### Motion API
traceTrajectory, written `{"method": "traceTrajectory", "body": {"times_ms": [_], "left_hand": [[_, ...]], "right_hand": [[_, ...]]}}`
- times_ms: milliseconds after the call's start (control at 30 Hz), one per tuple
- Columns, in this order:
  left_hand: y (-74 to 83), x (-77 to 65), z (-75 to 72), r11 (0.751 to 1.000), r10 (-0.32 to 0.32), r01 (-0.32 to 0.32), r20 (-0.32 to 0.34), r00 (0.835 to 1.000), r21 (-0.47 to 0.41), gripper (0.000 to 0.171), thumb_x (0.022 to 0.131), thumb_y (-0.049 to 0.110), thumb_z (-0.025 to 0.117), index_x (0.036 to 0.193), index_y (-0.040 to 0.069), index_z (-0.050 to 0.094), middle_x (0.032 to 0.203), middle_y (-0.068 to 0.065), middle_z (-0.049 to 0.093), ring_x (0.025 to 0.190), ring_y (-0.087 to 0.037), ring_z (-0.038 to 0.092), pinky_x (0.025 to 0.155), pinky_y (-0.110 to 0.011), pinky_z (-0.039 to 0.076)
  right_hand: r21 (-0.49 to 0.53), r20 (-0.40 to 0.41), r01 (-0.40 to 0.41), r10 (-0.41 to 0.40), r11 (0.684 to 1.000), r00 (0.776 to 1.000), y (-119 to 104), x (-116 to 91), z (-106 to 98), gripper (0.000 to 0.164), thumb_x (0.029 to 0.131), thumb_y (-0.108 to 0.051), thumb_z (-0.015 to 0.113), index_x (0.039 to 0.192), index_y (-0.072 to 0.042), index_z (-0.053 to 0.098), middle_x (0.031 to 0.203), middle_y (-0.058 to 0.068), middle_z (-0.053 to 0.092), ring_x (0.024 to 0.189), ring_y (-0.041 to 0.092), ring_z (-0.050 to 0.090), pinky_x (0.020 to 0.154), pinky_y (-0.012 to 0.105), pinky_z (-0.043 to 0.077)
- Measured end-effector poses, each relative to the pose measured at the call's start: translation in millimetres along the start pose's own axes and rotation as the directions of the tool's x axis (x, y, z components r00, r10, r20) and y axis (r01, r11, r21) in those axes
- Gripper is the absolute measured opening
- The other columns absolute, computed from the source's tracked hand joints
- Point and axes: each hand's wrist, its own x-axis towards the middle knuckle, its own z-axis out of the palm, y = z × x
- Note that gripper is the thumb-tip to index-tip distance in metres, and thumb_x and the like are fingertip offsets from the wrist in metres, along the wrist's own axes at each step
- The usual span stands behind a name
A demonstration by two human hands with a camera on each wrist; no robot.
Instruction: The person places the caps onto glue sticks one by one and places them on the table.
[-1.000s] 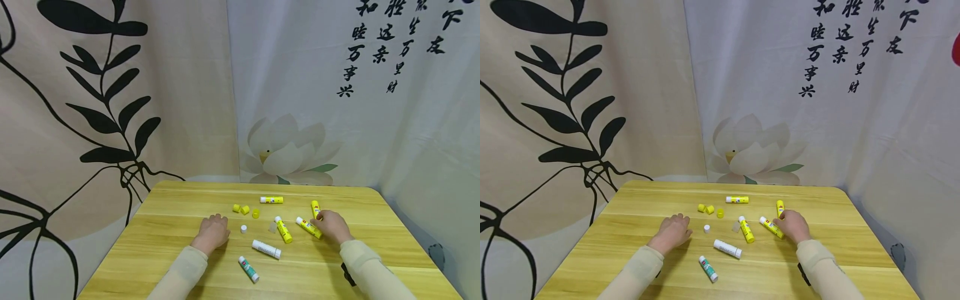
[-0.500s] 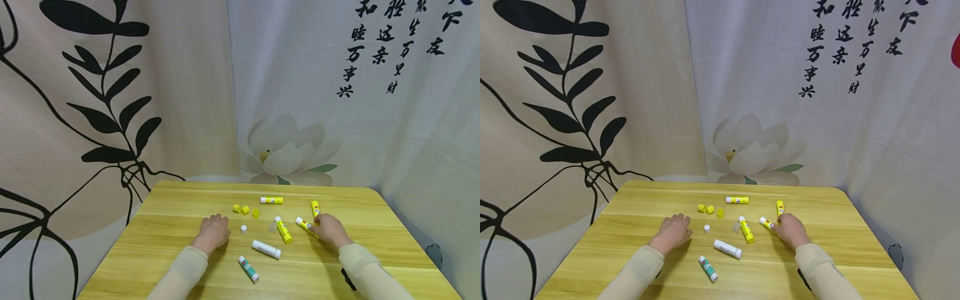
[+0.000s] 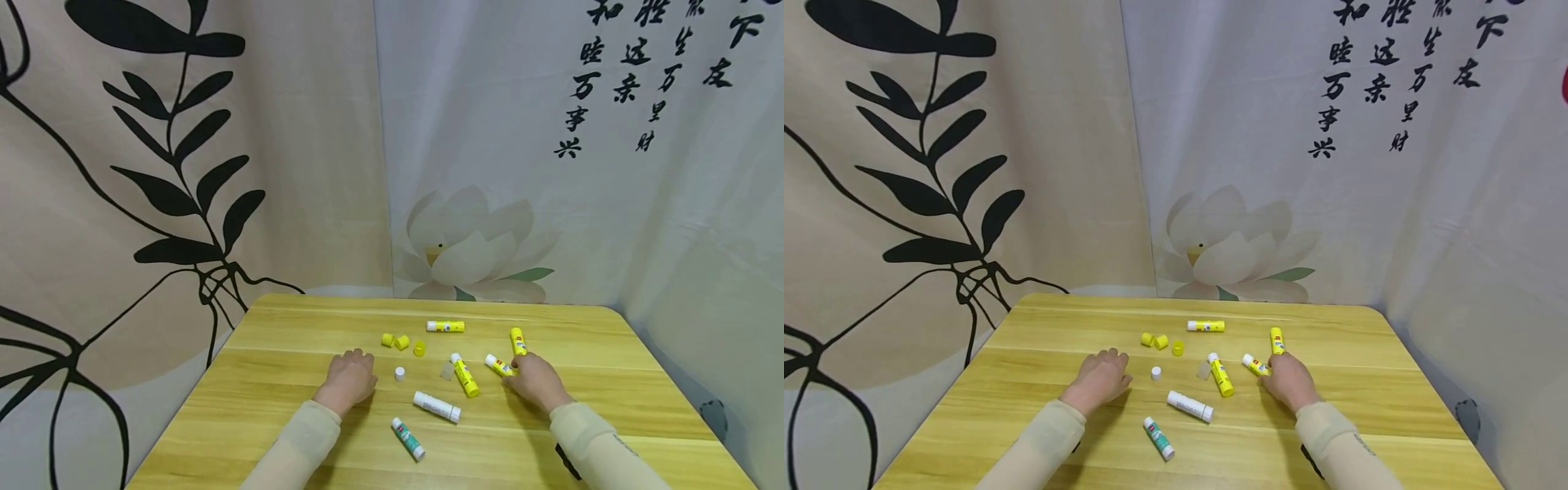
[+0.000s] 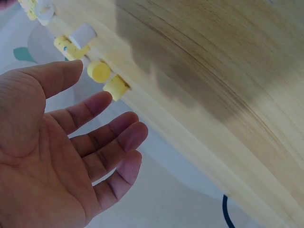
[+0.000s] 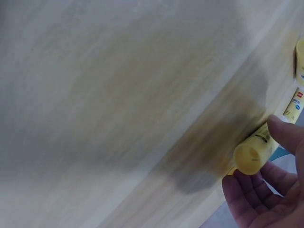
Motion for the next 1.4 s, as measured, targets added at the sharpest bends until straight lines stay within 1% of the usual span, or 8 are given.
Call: {"method": "traceTrajectory", "body": {"times_ms": [233, 367, 533, 767, 1067, 1233, 1400], "left_hand": [[-0.4, 0.2, -1.3, 1.000, -0.003, 0.002, -0.010, 1.000, -0.009, 0.037, 0.094, 0.037, 0.067, 0.115, 0.008, 0.066, 0.108, -0.011, 0.063, 0.102, -0.029, 0.060, 0.088, -0.049, 0.050], [-0.2, 0.3, -1.6, 1.000, -0.004, 0.004, -0.005, 1.000, -0.009, 0.036, 0.094, 0.037, 0.067, 0.114, 0.007, 0.066, 0.107, -0.012, 0.063, 0.102, -0.029, 0.060, 0.089, -0.049, 0.050], [0.1, 0.9, -1.3, 1.000, -0.008, 0.008, 0.007, 1.000, 0.004, 0.036, 0.094, 0.039, 0.066, 0.114, 0.008, 0.065, 0.107, -0.011, 0.063, 0.101, -0.029, 0.060, 0.088, -0.048, 0.050], [-1.1, 1.3, 0.6, 1.000, -0.009, 0.009, 0.004, 1.000, -0.005, 0.037, 0.095, 0.038, 0.066, 0.116, 0.007, 0.065, 0.108, -0.012, 0.063, 0.103, -0.030, 0.060, 0.090, -0.049, 0.050], [-2.5, 1.8, 1.5, 1.000, -0.009, 0.009, -0.002, 1.000, -0.006, 0.034, 0.094, 0.037, 0.067, 0.112, 0.007, 0.066, 0.102, -0.011, 0.063, 0.098, -0.029, 0.061, 0.087, -0.049, 0.051], [-2.0, 2.6, 0.5, 1.000, -0.009, 0.009, 0.003, 1.000, -0.011, 0.034, 0.094, 0.037, 0.067, 0.110, 0.007, 0.066, 0.102, -0.010, 0.063, 0.097, -0.028, 0.060, 0.085, -0.048, 0.051], [-1.9, 3.9, 0.2, 1.000, -0.017, 0.017, 0.018, 1.000, -0.019, 0.035, 0.094, 0.037, 0.067, 0.113, 0.008, 0.066, 0.105, -0.011, 0.063, 0.098, -0.028, 0.060, 0.085, -0.047, 0.051]], "right_hand": [[-0.026, -0.003, 0.007, -0.007, 1.000, 1.000, -1.1, -0.7, 2.0, 0.030, 0.083, -0.020, 0.080, 0.098, 0.004, 0.069, 0.087, 0.012, 0.065, 0.076, 0.023, 0.060, 0.070, 0.046, 0.052], [-0.040, -0.009, 0.011, -0.011, 0.999, 1.000, -0.5, -1.0, 4.7, 0.029, 0.083, -0.018, 0.079, 0.098, 0.004, 0.069, 0.086, 0.012, 0.065, 0.077, 0.024, 0.061, 0.071, 0.048, 0.052], [-0.040, -0.030, 0.022, -0.023, 0.999, 0.999, 0.4, -1.2, 8.1, 0.027, 0.082, -0.016, 0.079, 0.097, 0.005, 0.069, 0.085, 0.013, 0.064, 0.078, 0.026, 0.061, 0.072, 0.049, 0.052], [-0.037, -0.046, 0.028, -0.030, 0.999, 0.998, -1.3, -4.6, 8.6, 0.023, 0.082, -0.015, 0.079, 0.093, 0.003, 0.068, 0.082, 0.012, 0.062, 0.074, 0.024, 0.059, 0.069, 0.048, 0.052], [-0.045, -0.049, 0.023, -0.025, 0.999, 0.998, -2.1, -5.8, 10.1, 0.031, 0.084, -0.014, 0.078, 0.106, 0.007, 0.069, 0.087, 0.014, 0.063, 0.076, 0.025, 0.060, 0.071, 0.047, 0.053], [-0.035, -0.035, 0.017, -0.018, 0.999, 0.999, 0.2, -5.2, 10.9, 0.033, 0.085, -0.014, 0.077, 0.108, 0.008, 0.068, 0.087, 0.013, 0.062, 0.076, 0.024, 0.060, 0.070, 0.046, 0.053], [-0.032, -0.044, 0.029, -0.030, 0.999, 0.999, 1.3, -5.6, 9.7, 0.033, 0.084, -0.014, 0.077, 0.107, 0.008, 0.068, 0.086, 0.013, 0.062, 0.075, 0.024, 0.059, 0.070, 0.046, 0.053]]}}
